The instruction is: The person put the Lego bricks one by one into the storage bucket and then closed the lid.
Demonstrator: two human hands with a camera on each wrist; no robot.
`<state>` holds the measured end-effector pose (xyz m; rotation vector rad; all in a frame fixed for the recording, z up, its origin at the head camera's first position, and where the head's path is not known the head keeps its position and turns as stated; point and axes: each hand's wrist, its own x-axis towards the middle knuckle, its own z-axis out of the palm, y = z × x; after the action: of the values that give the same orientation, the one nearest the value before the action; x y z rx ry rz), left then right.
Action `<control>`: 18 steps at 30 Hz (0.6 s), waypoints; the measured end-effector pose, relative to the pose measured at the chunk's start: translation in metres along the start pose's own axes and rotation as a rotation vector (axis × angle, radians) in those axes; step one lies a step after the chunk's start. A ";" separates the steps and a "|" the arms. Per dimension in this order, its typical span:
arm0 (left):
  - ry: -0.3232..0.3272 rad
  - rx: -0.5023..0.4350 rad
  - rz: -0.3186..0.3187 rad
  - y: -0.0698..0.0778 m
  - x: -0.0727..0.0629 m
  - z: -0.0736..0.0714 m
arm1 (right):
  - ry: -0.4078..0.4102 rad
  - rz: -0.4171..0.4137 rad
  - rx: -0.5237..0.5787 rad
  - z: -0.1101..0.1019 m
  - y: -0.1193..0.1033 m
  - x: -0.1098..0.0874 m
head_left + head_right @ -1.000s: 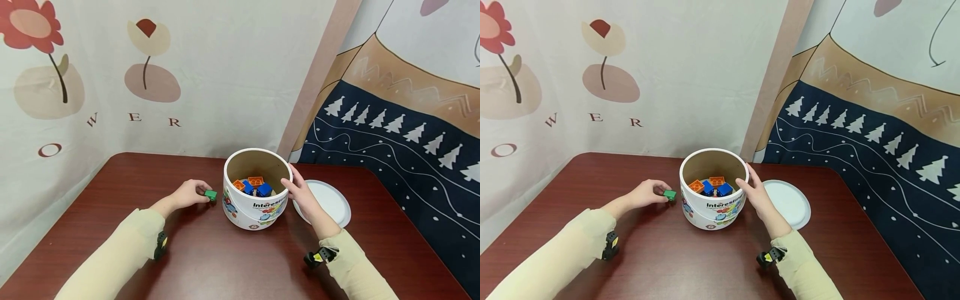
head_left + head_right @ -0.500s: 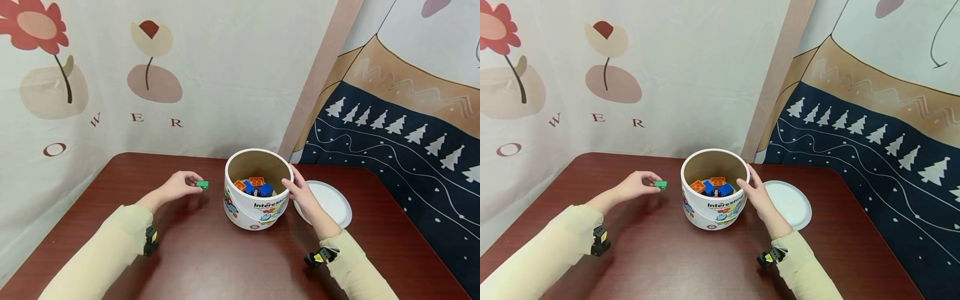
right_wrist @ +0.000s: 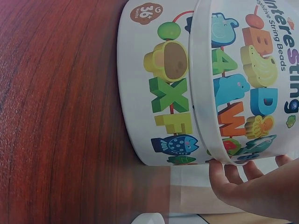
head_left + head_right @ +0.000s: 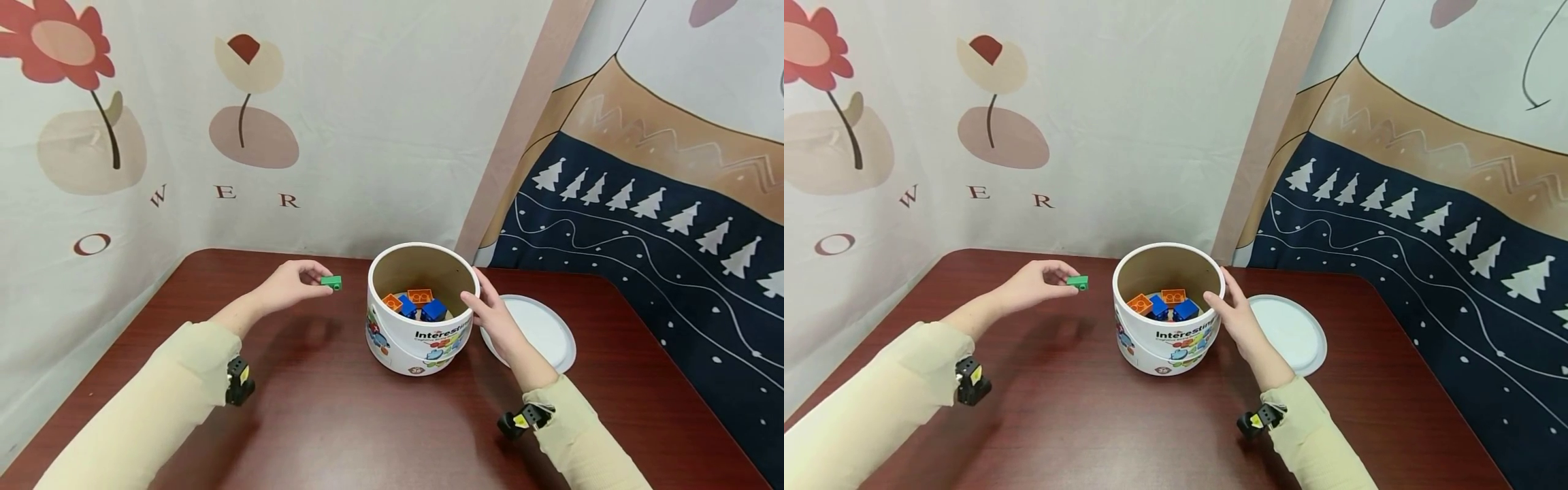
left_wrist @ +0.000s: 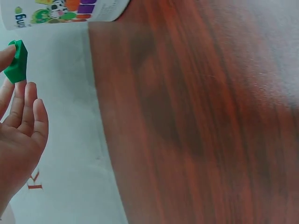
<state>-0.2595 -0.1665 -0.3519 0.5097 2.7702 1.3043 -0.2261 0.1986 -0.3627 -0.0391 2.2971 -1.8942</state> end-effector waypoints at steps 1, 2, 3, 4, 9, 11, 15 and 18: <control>0.000 -0.002 -0.001 0.002 0.000 -0.001 | 0.000 -0.001 0.000 0.000 -0.001 0.000; 0.001 -0.005 -0.001 0.005 0.000 -0.003 | -0.003 -0.004 -0.002 0.000 -0.001 0.000; 0.002 -0.006 -0.002 0.007 0.000 -0.004 | -0.005 -0.008 -0.004 0.000 -0.001 -0.001; 0.004 -0.007 -0.001 0.009 0.000 -0.005 | -0.005 -0.010 -0.004 0.000 -0.002 -0.001; 0.012 -0.018 -0.005 0.019 0.002 -0.012 | -0.006 -0.014 -0.010 0.000 -0.003 -0.001; 0.015 -0.022 -0.009 0.022 0.003 -0.014 | -0.003 -0.012 -0.009 0.000 -0.004 -0.001; 0.022 -0.032 -0.002 0.028 0.007 -0.016 | -0.004 -0.007 -0.009 0.001 -0.004 -0.002; 0.027 -0.043 0.020 0.033 0.009 -0.017 | -0.004 0.002 -0.007 0.001 -0.004 -0.003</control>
<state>-0.2613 -0.1565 -0.3148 0.5222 2.7587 1.3820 -0.2237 0.1971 -0.3584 -0.0418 2.3006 -1.8830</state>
